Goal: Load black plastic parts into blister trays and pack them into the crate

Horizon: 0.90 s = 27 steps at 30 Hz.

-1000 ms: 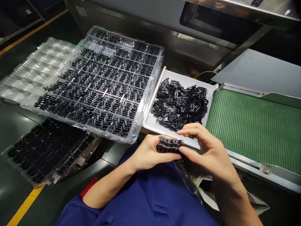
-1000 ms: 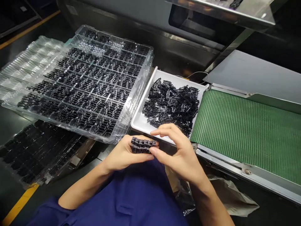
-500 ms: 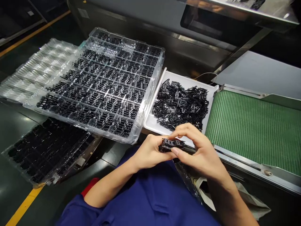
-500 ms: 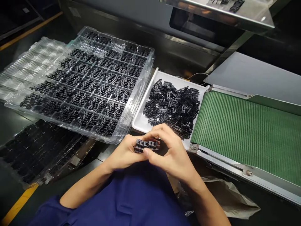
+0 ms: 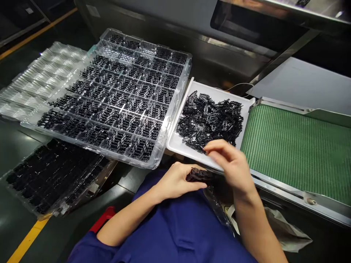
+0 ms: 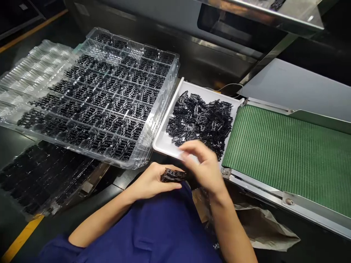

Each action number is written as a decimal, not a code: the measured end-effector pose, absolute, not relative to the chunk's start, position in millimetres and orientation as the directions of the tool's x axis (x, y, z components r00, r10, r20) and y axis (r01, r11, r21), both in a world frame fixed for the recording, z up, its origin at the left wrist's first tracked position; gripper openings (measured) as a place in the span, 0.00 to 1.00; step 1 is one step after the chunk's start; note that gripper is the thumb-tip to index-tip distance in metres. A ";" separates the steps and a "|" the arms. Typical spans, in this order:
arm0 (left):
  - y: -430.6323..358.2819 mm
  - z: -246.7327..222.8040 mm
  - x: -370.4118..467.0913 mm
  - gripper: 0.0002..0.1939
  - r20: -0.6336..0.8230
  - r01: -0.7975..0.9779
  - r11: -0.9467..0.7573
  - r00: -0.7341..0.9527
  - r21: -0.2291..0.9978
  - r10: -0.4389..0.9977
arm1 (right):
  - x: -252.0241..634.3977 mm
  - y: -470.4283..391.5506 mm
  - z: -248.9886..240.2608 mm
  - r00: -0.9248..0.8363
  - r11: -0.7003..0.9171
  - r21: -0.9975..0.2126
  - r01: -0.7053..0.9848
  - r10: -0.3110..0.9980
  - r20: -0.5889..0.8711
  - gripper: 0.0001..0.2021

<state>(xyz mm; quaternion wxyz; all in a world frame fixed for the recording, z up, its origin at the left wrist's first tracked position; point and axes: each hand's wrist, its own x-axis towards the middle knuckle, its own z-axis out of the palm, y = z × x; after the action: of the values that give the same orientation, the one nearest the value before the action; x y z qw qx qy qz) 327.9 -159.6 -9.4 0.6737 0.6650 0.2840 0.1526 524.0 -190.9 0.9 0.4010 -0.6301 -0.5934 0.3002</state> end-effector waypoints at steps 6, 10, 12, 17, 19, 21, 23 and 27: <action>-171.7 -29.0 322.5 0.23 -0.386 0.090 0.497 0.752 0.863 0.534 | 598.3 -153.5 -86.9 0.445 -0.376 -0.558 0.740 0.896 -0.014 0.10; -173.3 -27.7 324.4 0.21 -0.408 0.047 0.567 0.744 0.822 0.529 | 589.5 -124.4 -124.1 0.287 -0.313 -0.451 0.836 0.949 -0.129 0.09; -171.7 -23.8 325.9 0.20 -0.407 0.016 0.587 0.736 0.809 0.540 | 583.1 -110.7 -135.4 0.240 -0.285 -0.423 0.860 0.958 -0.158 0.12; -167.5 -16.8 328.8 0.19 -0.476 -0.152 0.690 0.620 0.707 0.624 | 584.3 -101.4 -131.8 0.234 -0.247 -0.426 0.870 0.969 -0.082 0.09; -166.7 -16.5 330.2 0.18 -0.511 -0.267 0.731 0.567 0.628 0.646 | 579.0 -114.0 -113.4 0.268 -0.224 -0.458 0.860 0.963 0.031 0.09; -166.1 -16.7 332.6 0.18 -0.538 -0.362 0.771 0.560 0.525 0.630 | 564.0 -137.0 -86.7 0.304 -0.186 -0.496 0.848 0.937 0.170 0.12; -165.6 -16.3 336.1 0.19 -0.546 -0.410 0.802 0.589 0.434 0.596 | 542.0 -166.8 -56.1 0.278 -0.054 -0.549 0.834 0.901 0.333 0.12; -164.5 -11.1 343.1 0.17 -0.518 -0.446 0.803 0.614 0.395 0.596 | 505.4 -216.3 -4.5 -0.070 0.469 -0.535 0.703 0.793 0.605 0.22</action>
<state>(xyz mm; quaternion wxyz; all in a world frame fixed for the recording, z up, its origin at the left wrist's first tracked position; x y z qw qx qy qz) 343.1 -164.5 -11.1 0.8910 0.1140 0.3281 0.2924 505.4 -216.3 -4.5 0.4499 -0.5126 -0.7296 0.0503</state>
